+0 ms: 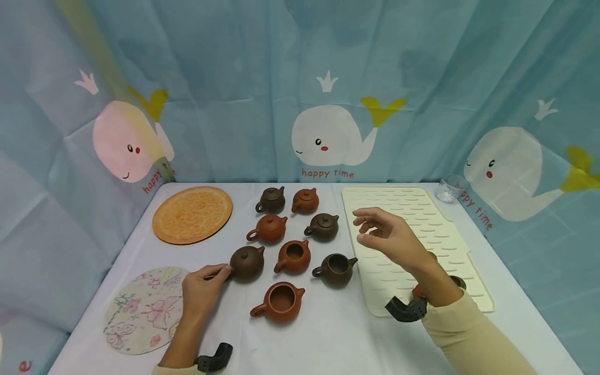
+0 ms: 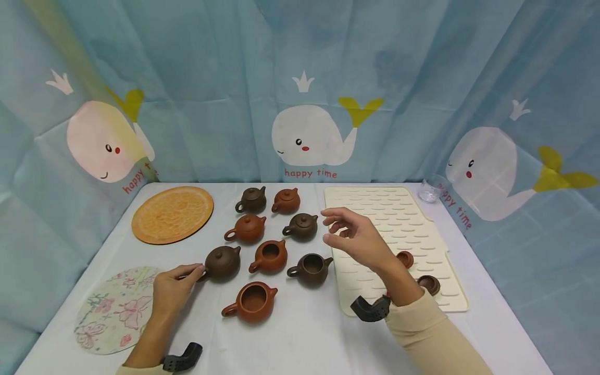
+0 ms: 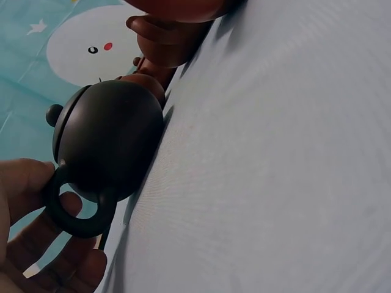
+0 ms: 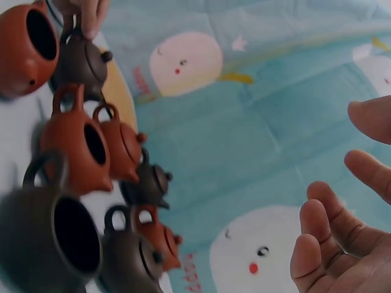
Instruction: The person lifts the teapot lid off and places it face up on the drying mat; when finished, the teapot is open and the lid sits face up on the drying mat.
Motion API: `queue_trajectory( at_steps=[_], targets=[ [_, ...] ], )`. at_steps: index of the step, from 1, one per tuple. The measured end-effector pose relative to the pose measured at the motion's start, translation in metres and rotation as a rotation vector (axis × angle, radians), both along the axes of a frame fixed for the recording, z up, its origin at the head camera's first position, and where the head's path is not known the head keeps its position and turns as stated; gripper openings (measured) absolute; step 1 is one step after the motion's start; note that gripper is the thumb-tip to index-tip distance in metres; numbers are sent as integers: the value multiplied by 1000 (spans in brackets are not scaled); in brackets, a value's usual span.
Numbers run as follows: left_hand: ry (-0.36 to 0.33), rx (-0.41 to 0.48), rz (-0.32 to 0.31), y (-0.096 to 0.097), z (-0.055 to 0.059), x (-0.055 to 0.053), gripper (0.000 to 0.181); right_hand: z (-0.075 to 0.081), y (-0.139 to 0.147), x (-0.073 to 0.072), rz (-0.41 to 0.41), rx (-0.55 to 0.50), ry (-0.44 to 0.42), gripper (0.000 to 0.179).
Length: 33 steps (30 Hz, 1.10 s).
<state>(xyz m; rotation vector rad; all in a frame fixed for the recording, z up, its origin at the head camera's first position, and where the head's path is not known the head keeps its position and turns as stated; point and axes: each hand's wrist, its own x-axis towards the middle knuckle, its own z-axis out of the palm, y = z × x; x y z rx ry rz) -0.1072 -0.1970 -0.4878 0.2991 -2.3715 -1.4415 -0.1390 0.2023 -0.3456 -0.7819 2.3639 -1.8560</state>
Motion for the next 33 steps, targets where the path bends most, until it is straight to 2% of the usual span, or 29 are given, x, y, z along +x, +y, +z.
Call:
queue_trajectory(
  at_steps=[8, 13, 24, 33],
  targets=[
    [-10, 7, -17, -2, -2, 1, 9, -5, -44, -12, 71, -13, -48, 41],
    [12, 19, -33, -1, -3, -1, 7, -11, -69, -19, 110, -10, -77, 40],
    [26, 46, -37, -3, -7, -1, 7, -30, -127, -34, 163, 75, -98, 38],
    [25, 41, -42, -3, -7, -2, 8, -46, -163, -48, 190, 140, -97, 36]
  ],
)
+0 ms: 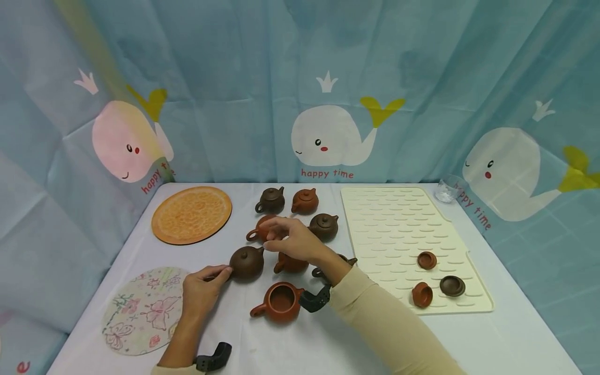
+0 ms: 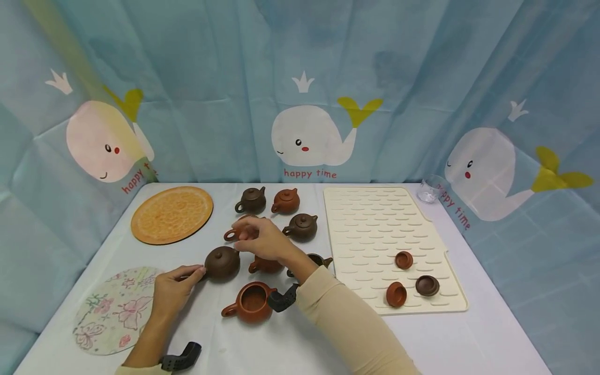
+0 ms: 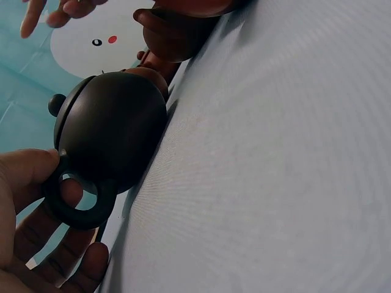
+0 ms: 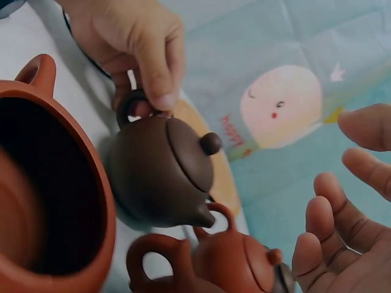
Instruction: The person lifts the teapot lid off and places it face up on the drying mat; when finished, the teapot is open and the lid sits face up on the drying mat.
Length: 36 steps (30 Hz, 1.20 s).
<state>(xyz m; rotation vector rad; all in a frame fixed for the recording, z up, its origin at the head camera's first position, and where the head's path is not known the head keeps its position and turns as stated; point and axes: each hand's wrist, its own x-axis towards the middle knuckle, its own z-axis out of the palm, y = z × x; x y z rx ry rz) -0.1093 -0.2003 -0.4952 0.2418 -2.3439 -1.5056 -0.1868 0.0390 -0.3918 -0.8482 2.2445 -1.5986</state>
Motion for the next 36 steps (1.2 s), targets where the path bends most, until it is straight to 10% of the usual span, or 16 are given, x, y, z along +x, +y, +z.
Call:
queue_trajectory(
  at_steps=[16, 36],
  targets=[
    [15, -7, -1, -1, -1, 0, 8, -22, -30, -9, 3, 100, -56, 33],
    [66, 20, -17, -1, -2, -1, 5, -30, -63, -7, 33, 496, 171, 26]
  ],
)
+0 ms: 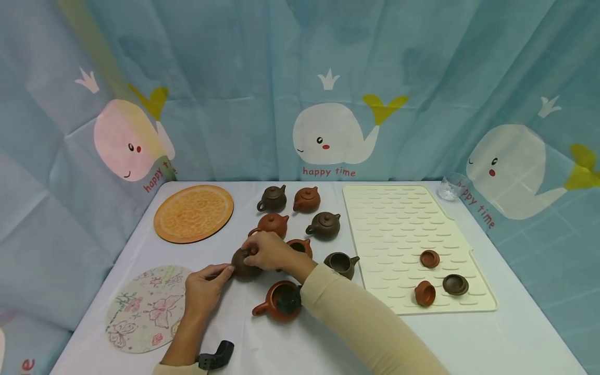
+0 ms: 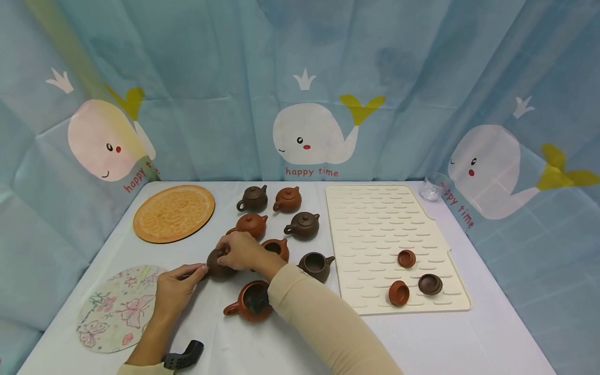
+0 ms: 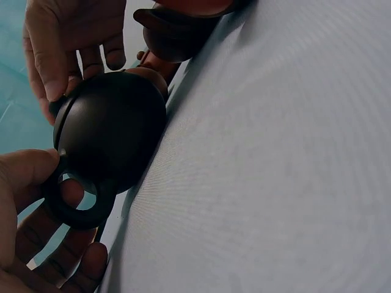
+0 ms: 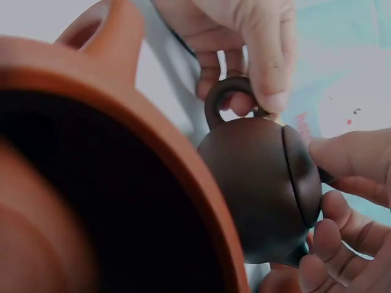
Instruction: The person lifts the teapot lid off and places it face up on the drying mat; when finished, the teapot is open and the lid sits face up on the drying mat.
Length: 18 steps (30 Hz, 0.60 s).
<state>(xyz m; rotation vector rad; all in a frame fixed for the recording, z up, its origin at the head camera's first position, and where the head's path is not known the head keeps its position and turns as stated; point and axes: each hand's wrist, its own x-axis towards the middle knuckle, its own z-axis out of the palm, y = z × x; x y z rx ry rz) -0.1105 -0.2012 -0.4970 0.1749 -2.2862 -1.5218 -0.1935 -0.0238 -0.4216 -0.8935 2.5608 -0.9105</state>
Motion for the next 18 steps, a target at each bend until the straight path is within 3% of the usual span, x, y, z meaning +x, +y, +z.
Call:
queue_trajectory(
  at_steps=[5, 8, 18],
  targets=[
    [-10, 13, -2, 0, -1, 0, 5, 0, -2, 1, 30, 48, 122, 22],
    [-16, 28, 0, 0, -1, 0, 6, 1, -2, 2, 31, 35, 143, 20],
    [-27, 18, 9, 1, -2, -1, 8, 14, 14, 1, -93, -205, 38, 11]
  ],
)
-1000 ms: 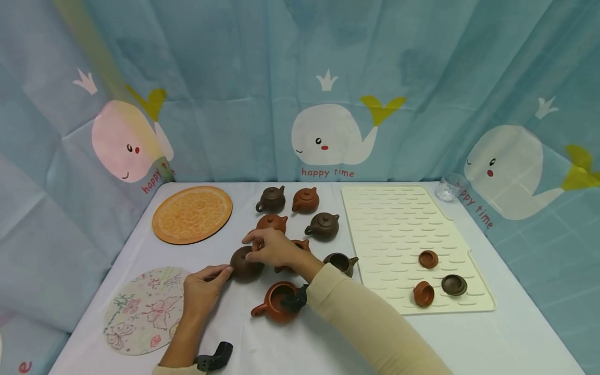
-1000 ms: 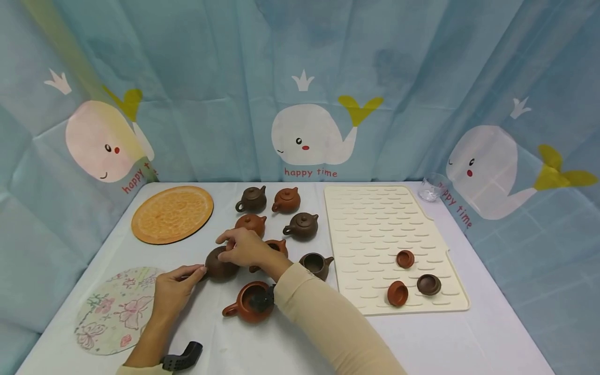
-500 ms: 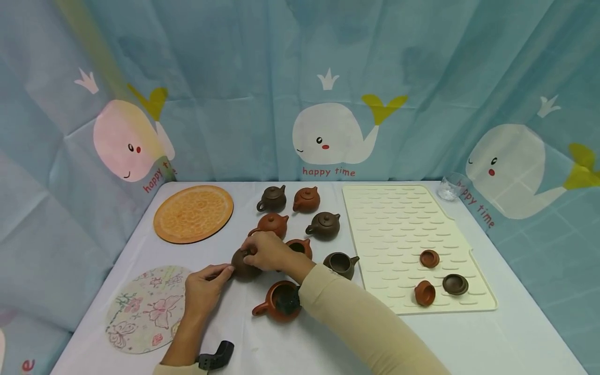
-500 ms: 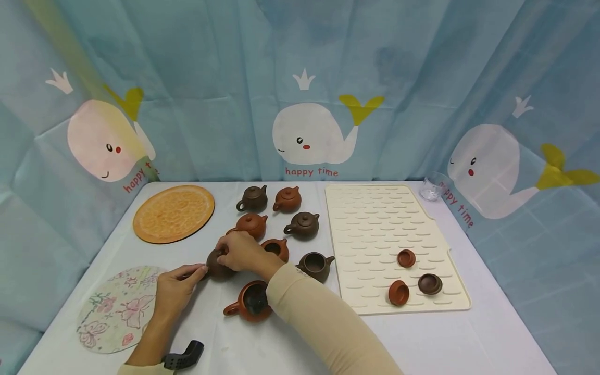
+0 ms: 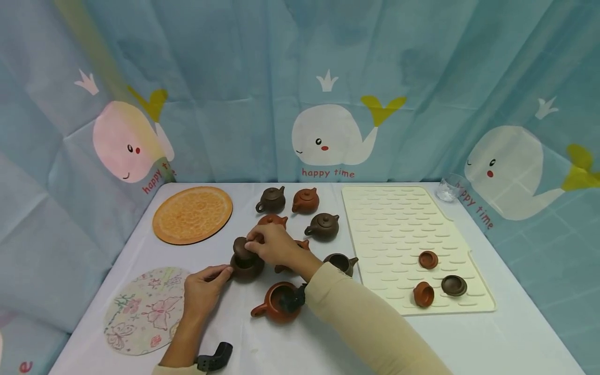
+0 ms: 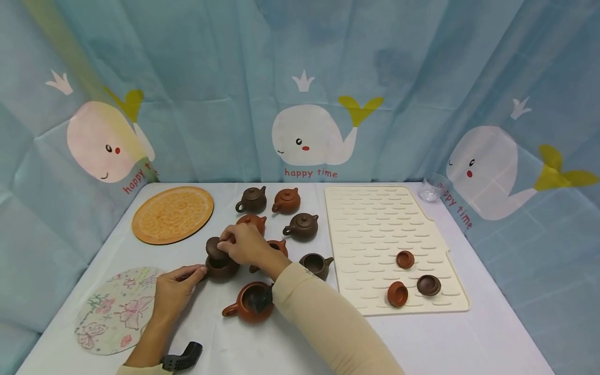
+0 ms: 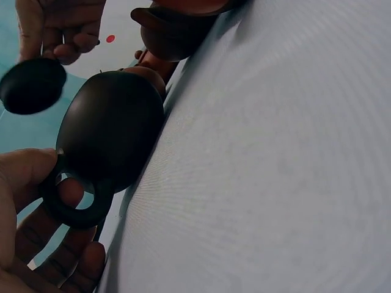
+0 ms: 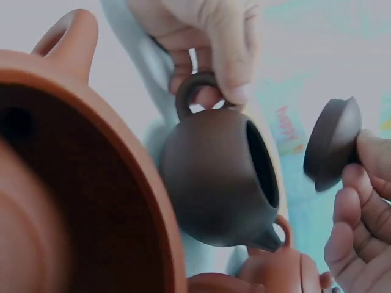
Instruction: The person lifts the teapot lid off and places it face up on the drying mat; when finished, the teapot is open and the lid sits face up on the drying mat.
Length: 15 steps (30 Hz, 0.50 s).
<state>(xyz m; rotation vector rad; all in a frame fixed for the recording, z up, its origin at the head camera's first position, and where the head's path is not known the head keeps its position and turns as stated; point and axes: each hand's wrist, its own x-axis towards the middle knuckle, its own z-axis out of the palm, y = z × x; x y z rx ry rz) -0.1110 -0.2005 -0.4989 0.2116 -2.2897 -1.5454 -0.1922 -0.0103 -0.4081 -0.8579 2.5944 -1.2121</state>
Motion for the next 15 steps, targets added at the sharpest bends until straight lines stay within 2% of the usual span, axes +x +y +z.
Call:
queue_trajectory(
  at_steps=[2, 4, 8, 11, 15],
  targets=[
    [-4, -1, 5, -1, 0, 1, 8, 2, 2, 0, -14, -79, -46, 9],
    [-5, 3, 9, -1, 0, 1, 8, 2, 5, 1, -19, -201, -135, 8],
    [-9, 5, 10, -1, 0, 1, 9, 6, 12, 4, -20, -515, -415, 11],
    [-15, -3, 8, 0, 0, 1, 9, 12, 21, 10, -22, -701, -606, 12],
    [-25, -16, 9, 0, 0, 1, 11, 15, 32, 15, 10, -887, -748, 5]
  ],
)
